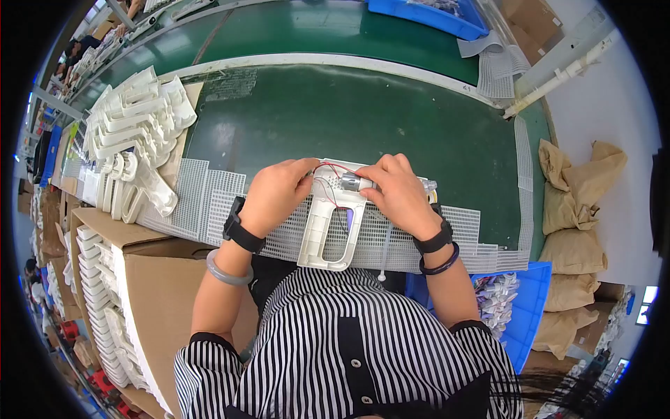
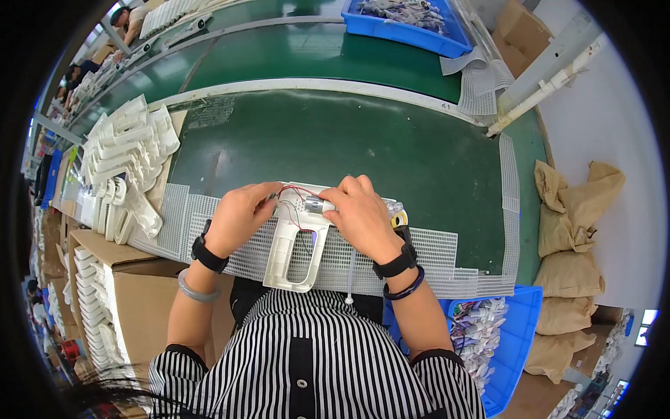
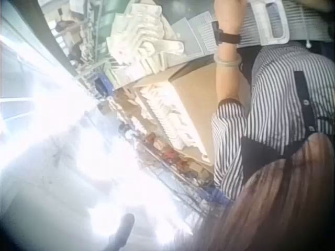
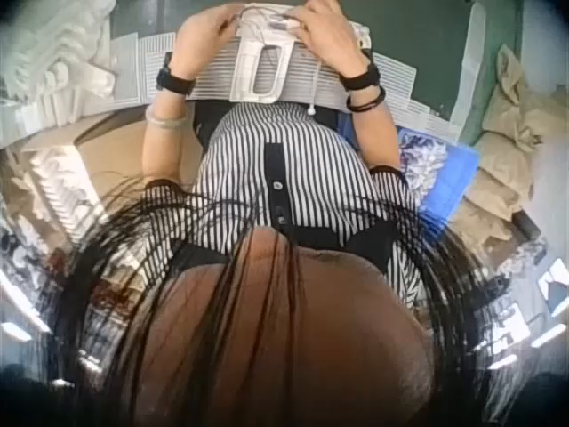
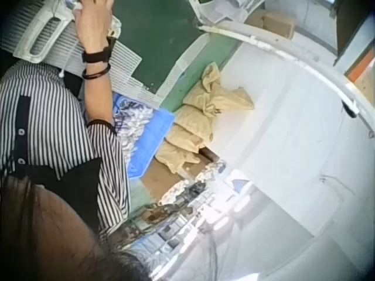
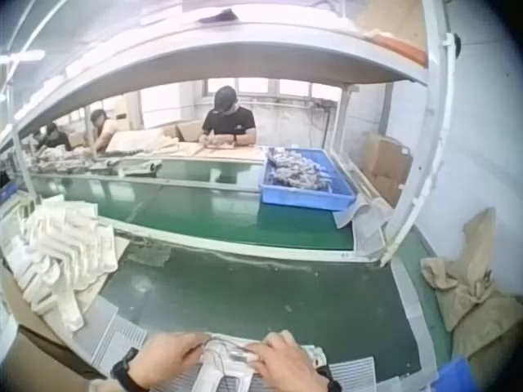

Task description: Assemble internal components into white plastic toy gun housings on a factory production line.

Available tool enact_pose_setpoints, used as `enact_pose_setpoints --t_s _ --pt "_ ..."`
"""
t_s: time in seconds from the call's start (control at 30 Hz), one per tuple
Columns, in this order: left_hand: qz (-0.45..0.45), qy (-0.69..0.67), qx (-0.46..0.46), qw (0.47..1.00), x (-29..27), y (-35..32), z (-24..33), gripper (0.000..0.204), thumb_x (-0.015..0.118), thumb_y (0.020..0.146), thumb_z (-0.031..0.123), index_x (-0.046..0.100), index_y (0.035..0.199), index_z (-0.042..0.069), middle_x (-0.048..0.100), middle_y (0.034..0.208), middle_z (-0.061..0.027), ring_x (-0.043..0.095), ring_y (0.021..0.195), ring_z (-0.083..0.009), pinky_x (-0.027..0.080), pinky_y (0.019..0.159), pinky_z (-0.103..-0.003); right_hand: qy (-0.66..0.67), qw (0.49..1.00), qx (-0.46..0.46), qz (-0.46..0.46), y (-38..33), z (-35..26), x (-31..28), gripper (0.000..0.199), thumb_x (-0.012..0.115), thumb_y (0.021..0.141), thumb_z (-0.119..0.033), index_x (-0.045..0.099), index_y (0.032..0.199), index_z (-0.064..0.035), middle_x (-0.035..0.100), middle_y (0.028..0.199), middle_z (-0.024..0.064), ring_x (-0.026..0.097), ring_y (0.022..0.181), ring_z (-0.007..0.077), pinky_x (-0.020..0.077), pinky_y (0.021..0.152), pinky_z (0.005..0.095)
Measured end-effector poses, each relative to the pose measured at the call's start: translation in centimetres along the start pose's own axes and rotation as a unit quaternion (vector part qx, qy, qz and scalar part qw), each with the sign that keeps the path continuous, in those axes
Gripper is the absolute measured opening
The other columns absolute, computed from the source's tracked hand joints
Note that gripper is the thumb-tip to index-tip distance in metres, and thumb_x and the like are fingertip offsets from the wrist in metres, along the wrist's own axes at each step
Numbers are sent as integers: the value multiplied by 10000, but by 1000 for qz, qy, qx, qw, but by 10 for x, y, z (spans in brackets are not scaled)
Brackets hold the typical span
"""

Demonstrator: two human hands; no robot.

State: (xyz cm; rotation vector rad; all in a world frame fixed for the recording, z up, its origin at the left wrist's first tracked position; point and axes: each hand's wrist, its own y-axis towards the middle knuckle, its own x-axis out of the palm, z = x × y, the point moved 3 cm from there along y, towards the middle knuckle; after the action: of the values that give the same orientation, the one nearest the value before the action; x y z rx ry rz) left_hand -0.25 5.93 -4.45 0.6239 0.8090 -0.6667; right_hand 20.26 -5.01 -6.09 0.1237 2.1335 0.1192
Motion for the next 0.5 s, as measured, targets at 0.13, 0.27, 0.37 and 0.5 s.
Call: enact_pose_setpoints --t_s 0.13,0.27,0.37,0.5 --pt "20 89 -18 996 8 -10 8 226 686 905 72 727 1128 67 699 827 -129 675 668 -280 538 621 -376 -4 1000 3 3 0 0 1 348 784 840 -178 725 1180 -131 602 1009 38 551 1007 250 518 868 387" --pt "122 70 -19 990 12 -17 12 208 707 901 61 727 1107 67 708 840 -111 674 665 -272 535 601 -363 11 1000 -8 9 0 0 1 354 782 837 -160 714 1182 -117 591 997 48 543 1007 261 504 860 384" --pt "128 64 -28 989 14 -19 15 215 712 897 46 724 1112 60 710 845 -112 675 664 -264 533 596 -350 17 1000 -8 12 -1 1 2 355 780 839 -147 706 1184 -105 583 994 57 534 1009 272 490 855 381" --pt "124 60 -36 990 16 -23 10 219 711 893 96 715 1112 83 694 813 -87 673 667 -284 537 597 -390 1 1000 -6 11 0 1 2 306 767 851 -185 729 1150 -127 593 1003 31 551 1011 244 519 862 376"
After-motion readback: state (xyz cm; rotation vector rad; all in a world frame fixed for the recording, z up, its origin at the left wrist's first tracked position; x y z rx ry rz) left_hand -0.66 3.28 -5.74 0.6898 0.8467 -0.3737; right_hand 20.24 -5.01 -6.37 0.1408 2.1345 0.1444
